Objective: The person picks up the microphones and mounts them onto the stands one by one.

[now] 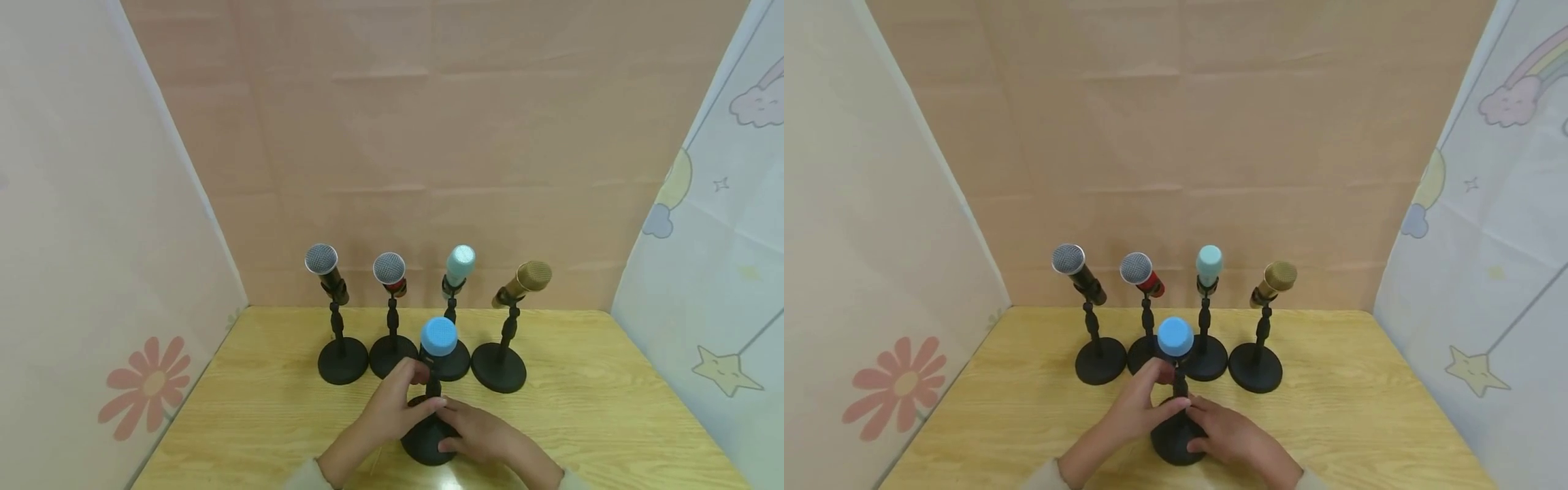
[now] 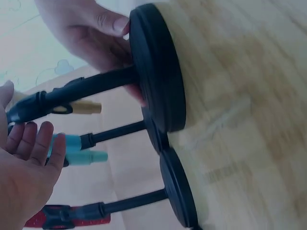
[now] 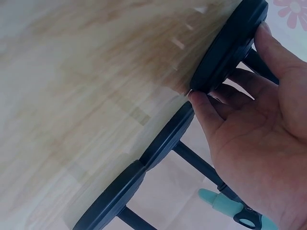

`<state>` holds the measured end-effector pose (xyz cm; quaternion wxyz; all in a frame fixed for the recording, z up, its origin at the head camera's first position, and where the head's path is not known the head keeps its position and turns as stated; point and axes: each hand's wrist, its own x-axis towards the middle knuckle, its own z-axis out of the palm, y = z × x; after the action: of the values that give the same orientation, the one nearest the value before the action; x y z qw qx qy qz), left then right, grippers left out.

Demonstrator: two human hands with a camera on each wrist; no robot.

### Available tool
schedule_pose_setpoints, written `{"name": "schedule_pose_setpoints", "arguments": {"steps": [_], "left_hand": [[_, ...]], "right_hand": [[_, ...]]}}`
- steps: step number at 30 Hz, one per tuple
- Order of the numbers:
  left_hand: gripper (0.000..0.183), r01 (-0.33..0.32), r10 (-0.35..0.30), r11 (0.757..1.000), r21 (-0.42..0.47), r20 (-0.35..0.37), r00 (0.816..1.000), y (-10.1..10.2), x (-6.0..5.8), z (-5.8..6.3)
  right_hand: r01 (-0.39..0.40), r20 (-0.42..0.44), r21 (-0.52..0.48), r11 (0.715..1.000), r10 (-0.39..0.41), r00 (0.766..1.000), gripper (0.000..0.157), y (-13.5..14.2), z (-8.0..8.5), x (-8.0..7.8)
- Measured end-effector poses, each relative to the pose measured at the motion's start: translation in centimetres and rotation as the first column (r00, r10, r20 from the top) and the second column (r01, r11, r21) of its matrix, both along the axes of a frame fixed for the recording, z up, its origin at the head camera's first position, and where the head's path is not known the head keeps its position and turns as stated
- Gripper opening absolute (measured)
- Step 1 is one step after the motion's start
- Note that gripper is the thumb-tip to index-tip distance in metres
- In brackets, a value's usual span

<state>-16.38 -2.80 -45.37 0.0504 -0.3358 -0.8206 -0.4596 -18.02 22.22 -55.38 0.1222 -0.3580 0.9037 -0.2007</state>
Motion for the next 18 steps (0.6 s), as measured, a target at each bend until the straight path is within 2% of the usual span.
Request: {"name": "schedule_pose_setpoints", "arguments": {"steps": [3,6,8,10,11,14,16,18], "left_hand": [[0.036,-0.017,0.017,1.000,0.002,0.012,1.000,0.5,0.1,-0.1],[0.033,-0.030,0.029,0.999,0.018,0.022,0.999,0.7,0.1,-0.2],[0.027,0.000,-0.001,0.999,0.046,0.031,1.000,0.8,0.0,-0.3],[0.022,0.055,-0.058,0.995,0.086,0.036,0.998,0.8,-0.2,-0.4],[0.019,0.084,-0.089,0.990,0.109,0.038,0.995,0.8,-0.3,-0.4],[0.019,0.161,-0.173,0.972,0.169,0.062,0.983,0.9,-0.6,-0.5],[0.021,0.164,-0.180,0.972,0.170,0.083,0.980,0.9,-0.6,-0.5],[0.026,0.127,-0.143,0.981,0.144,0.112,0.983,1.0,-0.5,-0.5]], "right_hand": [[-0.003,-0.013,0.003,1.000,0.003,1.000,0.079,0.3,-0.8,-0.4],[0.001,0.009,0.026,1.000,-0.001,1.000,0.077,0.4,-0.9,-0.5],[0.003,0.024,0.042,0.999,-0.004,1.000,0.078,0.4,-1.1,-0.6],[-0.004,0.019,0.054,0.999,0.003,1.000,0.079,0.5,-1.2,-0.7],[0.003,0.016,0.057,0.998,-0.004,1.000,0.082,0.6,-1.6,-0.8],[0.010,0.009,0.054,0.999,-0.010,1.000,0.082,0.5,-1.5,-0.9],[0.013,0.006,0.032,0.999,-0.013,1.000,0.081,0.3,-1.1,-0.6],[0.004,0.006,0.004,1.000,-0.004,1.000,0.079,0.0,-0.1,-0.2]]}}
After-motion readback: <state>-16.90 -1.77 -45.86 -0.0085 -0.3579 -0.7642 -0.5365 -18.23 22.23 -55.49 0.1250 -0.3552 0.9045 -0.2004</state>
